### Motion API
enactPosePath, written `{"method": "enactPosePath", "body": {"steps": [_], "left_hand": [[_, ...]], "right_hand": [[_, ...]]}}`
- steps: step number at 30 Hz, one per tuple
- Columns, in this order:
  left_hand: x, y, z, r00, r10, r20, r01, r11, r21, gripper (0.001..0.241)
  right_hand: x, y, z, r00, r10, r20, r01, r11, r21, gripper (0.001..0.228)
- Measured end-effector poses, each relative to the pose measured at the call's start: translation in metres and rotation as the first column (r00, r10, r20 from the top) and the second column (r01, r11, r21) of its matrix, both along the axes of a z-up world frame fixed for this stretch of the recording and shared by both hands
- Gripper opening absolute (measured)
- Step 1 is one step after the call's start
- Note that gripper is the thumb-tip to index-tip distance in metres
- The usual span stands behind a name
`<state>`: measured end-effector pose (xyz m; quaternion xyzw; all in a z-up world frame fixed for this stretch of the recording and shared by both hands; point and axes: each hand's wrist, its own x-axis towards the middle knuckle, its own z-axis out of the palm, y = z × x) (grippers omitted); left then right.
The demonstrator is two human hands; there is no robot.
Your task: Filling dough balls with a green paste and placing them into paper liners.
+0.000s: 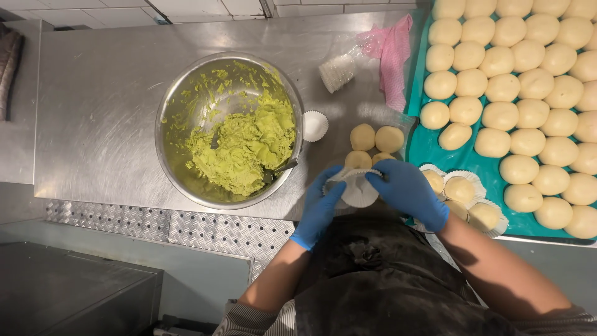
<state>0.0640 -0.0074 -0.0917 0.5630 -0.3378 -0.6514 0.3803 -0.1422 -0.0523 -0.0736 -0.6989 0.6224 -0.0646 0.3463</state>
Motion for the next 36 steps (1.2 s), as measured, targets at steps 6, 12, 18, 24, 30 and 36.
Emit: {"method": "enactPosePath", "body": {"steps": [6,12,18,24,30,36], "left_hand": [[0.033,0.019,-0.022,0.929,0.298,0.219,-0.251,0.943,-0.220,0.043],[0.042,0.023,0.003,0.900,0.378,0.215,-0.367,0.926,-0.090,0.040],[0.017,0.008,0.011,0.937,0.295,0.189,-0.261,0.947,-0.187,0.042],[-0.023,-0.009,0.037,0.931,0.077,-0.357,-0.125,0.986,-0.112,0.041],[-0.045,-0.007,0.047,0.626,0.414,-0.661,-0.166,0.899,0.406,0.050],[-0.066,-0.001,0.106,0.714,0.421,-0.559,-0.171,0.880,0.444,0.044]], "right_hand": [[0.016,-0.015,-0.055,0.998,-0.018,-0.055,0.024,0.994,0.106,0.041],[0.040,-0.021,-0.016,0.988,0.144,-0.046,-0.128,0.959,0.254,0.062],[0.023,0.007,0.023,0.531,-0.486,0.694,0.092,0.847,0.523,0.051],[0.035,0.023,0.028,0.105,-0.659,0.745,0.320,0.732,0.602,0.039],[0.022,0.042,0.051,0.353,-0.501,0.791,0.496,0.816,0.295,0.039],[0.016,0.050,0.069,0.676,-0.221,0.703,0.445,0.883,-0.150,0.039]]}}
